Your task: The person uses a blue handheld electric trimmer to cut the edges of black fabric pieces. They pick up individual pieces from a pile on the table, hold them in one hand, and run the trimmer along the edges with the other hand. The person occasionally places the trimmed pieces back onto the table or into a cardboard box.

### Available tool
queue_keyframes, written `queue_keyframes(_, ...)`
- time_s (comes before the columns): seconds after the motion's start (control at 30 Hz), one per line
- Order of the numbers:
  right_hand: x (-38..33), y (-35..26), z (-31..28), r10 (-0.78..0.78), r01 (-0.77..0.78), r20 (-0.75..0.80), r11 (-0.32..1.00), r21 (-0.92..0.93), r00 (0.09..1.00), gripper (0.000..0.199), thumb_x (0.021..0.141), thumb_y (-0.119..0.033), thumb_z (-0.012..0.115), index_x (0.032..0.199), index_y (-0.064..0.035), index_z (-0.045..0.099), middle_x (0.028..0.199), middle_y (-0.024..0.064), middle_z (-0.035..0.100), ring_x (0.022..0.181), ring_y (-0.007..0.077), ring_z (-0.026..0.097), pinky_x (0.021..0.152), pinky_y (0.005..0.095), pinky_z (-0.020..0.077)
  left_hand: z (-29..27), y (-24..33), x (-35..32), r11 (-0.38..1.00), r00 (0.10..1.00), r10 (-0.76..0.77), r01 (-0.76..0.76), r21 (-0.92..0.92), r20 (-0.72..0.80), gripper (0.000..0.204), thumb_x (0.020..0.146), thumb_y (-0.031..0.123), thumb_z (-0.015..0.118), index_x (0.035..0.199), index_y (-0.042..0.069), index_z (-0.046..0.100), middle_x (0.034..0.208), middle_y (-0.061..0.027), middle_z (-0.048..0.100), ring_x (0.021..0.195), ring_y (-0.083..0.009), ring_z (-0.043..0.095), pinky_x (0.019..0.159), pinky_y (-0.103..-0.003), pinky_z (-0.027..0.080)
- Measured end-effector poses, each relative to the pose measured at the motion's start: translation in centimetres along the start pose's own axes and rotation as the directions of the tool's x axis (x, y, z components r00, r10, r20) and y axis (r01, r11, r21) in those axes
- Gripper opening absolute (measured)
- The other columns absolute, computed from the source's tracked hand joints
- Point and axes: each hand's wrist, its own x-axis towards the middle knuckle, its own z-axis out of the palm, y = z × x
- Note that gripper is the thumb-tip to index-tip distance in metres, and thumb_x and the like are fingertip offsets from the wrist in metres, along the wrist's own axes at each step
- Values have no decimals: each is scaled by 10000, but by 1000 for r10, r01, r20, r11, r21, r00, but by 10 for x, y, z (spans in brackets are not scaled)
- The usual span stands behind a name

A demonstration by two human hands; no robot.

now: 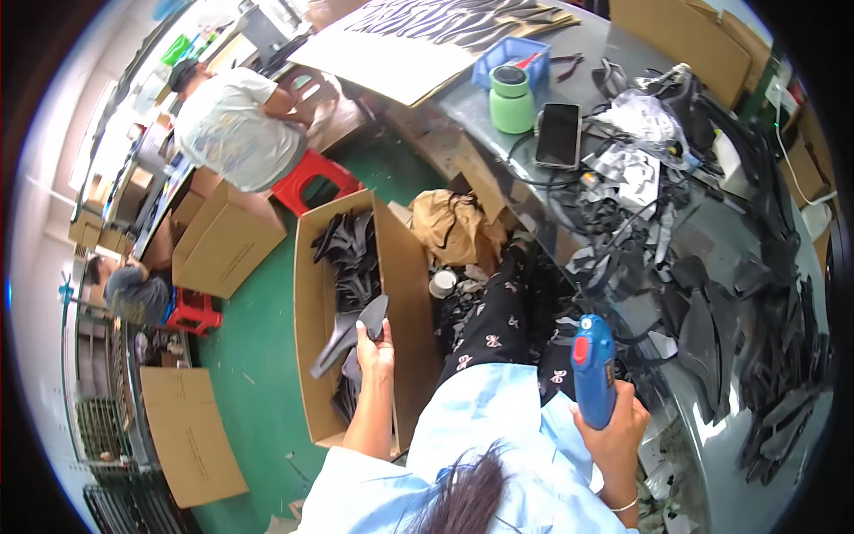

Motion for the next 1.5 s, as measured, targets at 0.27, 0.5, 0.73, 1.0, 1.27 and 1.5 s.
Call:
queue_keyframes(0.27, 3, -4, -3, 30, -28, 39, 999, -34, 999, 521, 599, -186, 818, 961, -15, 484, 691, 158, 592, 620, 342, 594, 591, 411, 454, -130, -40, 32, 979, 953, -156, 185, 91, -261, 351, 951, 302, 490, 1010, -40, 441, 1055, -196, 582, 918, -332, 629, 731, -394, 587)
queue_keyframes(0.5, 1, 8, -9, -24, 25, -36, 999, 26, 999, 498, 607, -232, 806, 963, -31, 521, 663, 114, 595, 589, 291, 599, 549, 379, 462, 44, -128, -105, 536, 867, -425, 9, 844, 261, 185, 935, 229, 519, 952, 51, 566, 821, -65, 630, 699, -150, 619, 599, -239, 489)
queue_keyframes(0.73, -10, 3, -17, -98, 136, -241, 980, 144, 966, 533, 574, -208, 807, 989, -19, 530, 702, 98, 600, 579, 271, 597, 557, 366, 475, 166, -216, -282, 608, -245, -456, -788, 99, 855, 137, 827, 82, 644, 950, 25, 630, 827, -100, 651, 720, -201, 652, 649, -271, 512)
queue_keyframes(1.0, -22, 13, -21, -25, 106, -323, 966, 236, 946, 547, 582, -208, 821, 1001, -7, 532, 759, 126, 615, 591, 269, 592, 562, 357, 481, 165, -306, -352, 158, -653, -494, -717, -679, 574, 347, 780, 123, 528, 1126, 103, 529, 1274, -149, 477, 1195, -298, 445, 951, -491, 350)
queue_keyframes(1.27, -28, 31, -27, 155, -43, -434, 966, 256, 888, 517, 619, -259, 837, 939, 4, 527, 749, 118, 628, 583, 235, 625, 545, 342, 510, 233, -292, -323, 464, -26, -279, -879, 110, 960, 261, 854, 105, 588, 1092, 1, 561, 1008, -124, 637, 924, -264, 613, 815, -326, 456)
queue_keyframes(1.5, -9, 50, -63, 609, 45, -395, 508, 860, 687, 593, 684, -159, 819, 1118, 9, 451, 796, 98, 630, 727, 174, 638, 663, 278, 520, 227, -215, -246, 424, -507, -68, -795, -435, 859, 225, 749, 15, 585, 963, 68, 630, 1117, -125, 624, 1094, -325, 548, 983, -474, 331)
